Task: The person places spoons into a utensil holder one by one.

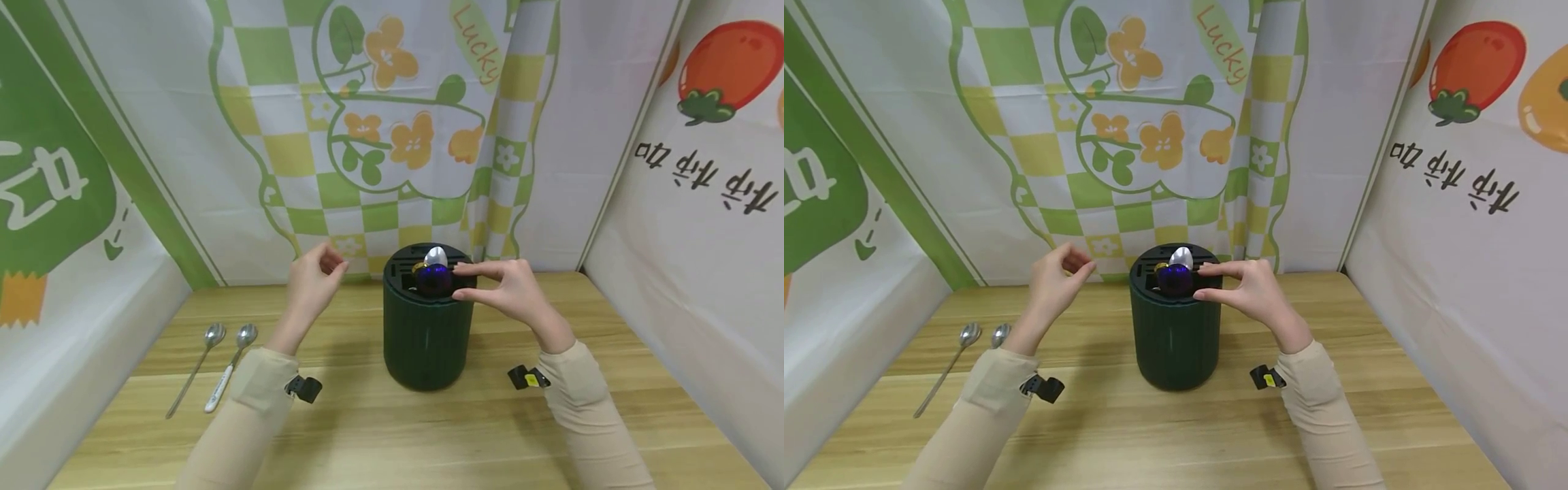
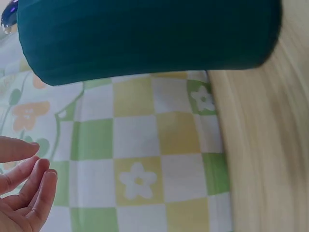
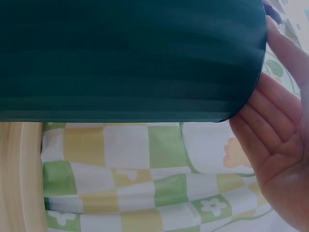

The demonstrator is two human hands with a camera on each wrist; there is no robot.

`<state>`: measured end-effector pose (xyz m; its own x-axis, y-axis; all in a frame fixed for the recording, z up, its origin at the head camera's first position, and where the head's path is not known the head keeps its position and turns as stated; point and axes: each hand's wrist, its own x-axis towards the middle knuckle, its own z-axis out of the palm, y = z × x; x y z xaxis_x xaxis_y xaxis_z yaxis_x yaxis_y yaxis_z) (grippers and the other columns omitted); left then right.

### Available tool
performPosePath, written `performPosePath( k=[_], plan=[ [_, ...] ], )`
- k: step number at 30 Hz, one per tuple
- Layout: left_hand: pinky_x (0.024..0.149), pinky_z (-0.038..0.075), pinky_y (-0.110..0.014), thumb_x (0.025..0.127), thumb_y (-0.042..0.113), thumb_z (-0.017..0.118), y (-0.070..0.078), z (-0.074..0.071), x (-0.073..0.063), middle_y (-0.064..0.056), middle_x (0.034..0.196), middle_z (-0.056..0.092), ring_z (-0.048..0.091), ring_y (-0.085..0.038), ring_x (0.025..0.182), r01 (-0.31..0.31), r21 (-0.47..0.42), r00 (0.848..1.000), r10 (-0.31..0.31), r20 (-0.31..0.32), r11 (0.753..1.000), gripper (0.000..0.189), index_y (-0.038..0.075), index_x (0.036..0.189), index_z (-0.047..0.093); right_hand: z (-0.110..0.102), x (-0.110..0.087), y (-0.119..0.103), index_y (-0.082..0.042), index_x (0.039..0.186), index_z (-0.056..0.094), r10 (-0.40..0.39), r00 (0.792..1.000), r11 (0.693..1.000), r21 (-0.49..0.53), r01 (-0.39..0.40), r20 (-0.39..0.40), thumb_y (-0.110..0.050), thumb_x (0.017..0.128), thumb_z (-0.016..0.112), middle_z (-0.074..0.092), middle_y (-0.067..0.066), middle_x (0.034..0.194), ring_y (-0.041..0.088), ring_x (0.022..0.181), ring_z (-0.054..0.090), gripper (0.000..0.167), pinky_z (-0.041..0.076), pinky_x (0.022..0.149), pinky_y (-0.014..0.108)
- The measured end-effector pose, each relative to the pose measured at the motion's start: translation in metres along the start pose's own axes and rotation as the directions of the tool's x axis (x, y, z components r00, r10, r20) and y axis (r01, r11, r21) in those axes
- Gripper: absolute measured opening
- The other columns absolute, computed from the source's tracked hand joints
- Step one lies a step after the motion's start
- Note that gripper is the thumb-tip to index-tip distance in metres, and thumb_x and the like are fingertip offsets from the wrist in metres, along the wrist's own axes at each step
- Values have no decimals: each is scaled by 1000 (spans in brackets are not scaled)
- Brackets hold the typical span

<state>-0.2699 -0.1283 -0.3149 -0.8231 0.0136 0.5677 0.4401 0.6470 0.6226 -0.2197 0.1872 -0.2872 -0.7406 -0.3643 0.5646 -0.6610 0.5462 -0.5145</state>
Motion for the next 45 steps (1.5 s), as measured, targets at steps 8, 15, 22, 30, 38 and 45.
performPosePath(
  k=[8, 15, 22, 30, 38, 45],
  plan=[
    [68, 52, -33, 87, 13, 66, -23, -1, -10, -10, 84, 66, 61, -22, 74, 55, 22, 998, -55, -12, 998, 10, 5, 91, 63, 2, 0, 9, -3, 105, 73, 2, 1000, 1000, 9, -2, 1, -12, 73, 81, 70, 12, 109, 26, 107, 65, 34, 50, 94, 39],
    [69, 52, -34, 88, 13, 65, -46, -1, -17, -12, 84, 67, 62, -24, 75, 62, 67, 998, -61, -23, 996, 10, 3, 92, 64, 4, 0, 19, -7, 105, 74, -16, 1000, 1000, 9, 16, -13, -18, 73, 82, 71, 8, 108, 22, 106, 66, 35, 50, 93, 36],
    [71, 52, -39, 90, 12, 62, -67, -5, -27, -14, 89, 67, 62, -27, 78, 109, 100, 994, -110, 6, 989, 11, 2, 95, 64, 0, -1, 1, 0, 103, 73, -14, 1000, 1000, 14, 14, -13, -10, 72, 81, 70, 15, 107, 27, 105, 66, 33, 50, 93, 38],
    [69, 52, -39, 91, 17, 61, -89, -11, -38, -13, 91, 66, 62, -27, 80, 122, 182, 991, -130, 31, 976, 14, 4, 96, 64, 0, -1, 0, 0, 103, 73, -6, 1000, 1000, 11, 6, -3, -10, 73, 81, 70, 15, 107, 27, 105, 66, 33, 50, 94, 37],
    [74, 52, -42, 92, 19, 60, -107, -18, -44, -13, 94, 66, 62, -29, 85, 106, 230, 989, -128, 80, 967, 16, 4, 97, 63, 8, 1, 29, -9, 105, 74, -16, 1000, 1000, 16, 17, -14, -16, 72, 82, 71, 8, 109, 23, 106, 66, 35, 50, 94, 38],
    [76, 50, -44, 91, 16, 61, -122, -27, -52, -13, 93, 66, 60, -29, 86, 60, 244, 988, -92, 121, 968, 12, 5, 95, 63, 9, 2, 42, -19, 107, 74, -20, 1000, 1000, 15, 20, -2, -31, 73, 81, 71, -1, 111, 16, 107, 65, 36, 50, 94, 35]
  ],
)
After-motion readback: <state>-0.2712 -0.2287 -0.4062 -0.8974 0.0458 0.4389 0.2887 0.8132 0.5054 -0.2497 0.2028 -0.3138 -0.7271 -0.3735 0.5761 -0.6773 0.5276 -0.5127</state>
